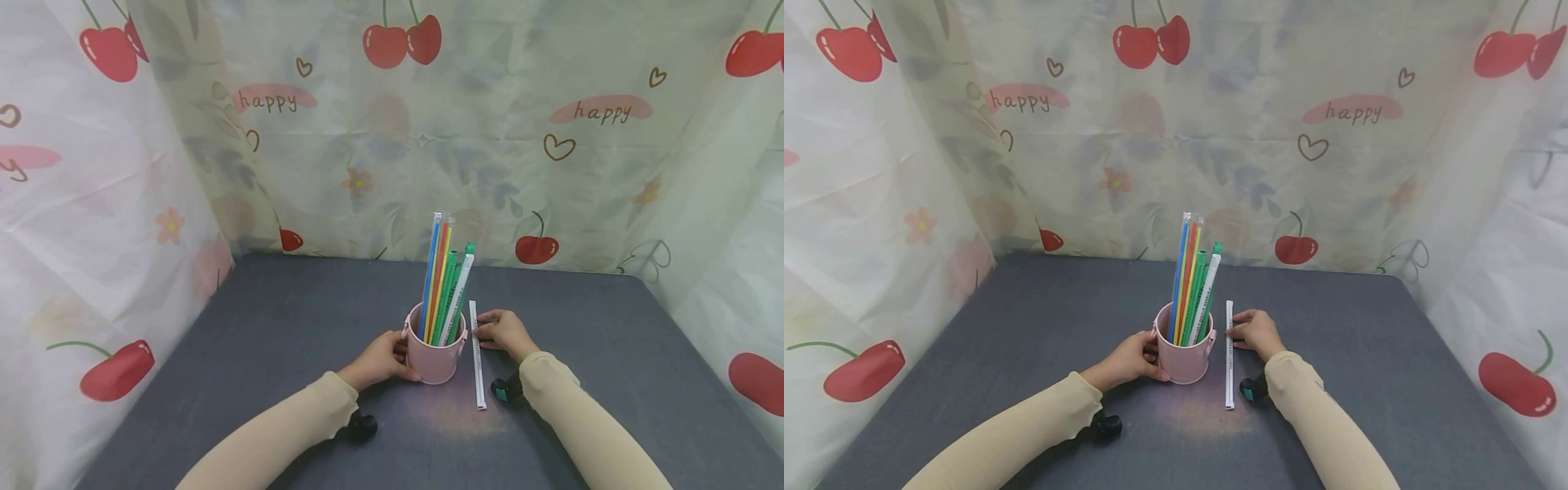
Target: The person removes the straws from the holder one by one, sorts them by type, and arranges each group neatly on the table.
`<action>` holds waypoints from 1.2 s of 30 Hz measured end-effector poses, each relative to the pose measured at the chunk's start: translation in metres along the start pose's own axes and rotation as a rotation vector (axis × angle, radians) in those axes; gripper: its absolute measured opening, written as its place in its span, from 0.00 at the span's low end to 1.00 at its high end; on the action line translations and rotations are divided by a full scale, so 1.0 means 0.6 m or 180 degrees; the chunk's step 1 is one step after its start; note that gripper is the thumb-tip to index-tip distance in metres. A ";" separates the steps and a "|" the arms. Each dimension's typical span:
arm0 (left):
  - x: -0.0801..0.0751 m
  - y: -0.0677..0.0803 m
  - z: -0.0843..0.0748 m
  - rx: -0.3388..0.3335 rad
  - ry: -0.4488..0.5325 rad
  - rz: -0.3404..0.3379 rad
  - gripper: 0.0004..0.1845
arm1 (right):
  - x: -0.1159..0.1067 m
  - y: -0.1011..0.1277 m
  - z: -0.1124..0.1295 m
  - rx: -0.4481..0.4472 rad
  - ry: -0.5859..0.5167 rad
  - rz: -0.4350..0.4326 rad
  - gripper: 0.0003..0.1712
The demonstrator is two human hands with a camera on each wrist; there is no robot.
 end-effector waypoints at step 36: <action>0.002 -0.001 0.002 -0.0020 -0.0006 -0.0001 0.37 | -0.004 0.020 0.036 -0.0125 -0.0595 0.0072 0.23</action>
Point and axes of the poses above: each hand's wrist, its own y-axis away from the middle knuckle, its own x-axis out of the palm, z = x × y, the point moved 10 cm from there along -y, towards the middle knuckle, and after that the axes turned 13 degrees about -y, right-handed, at the moved point
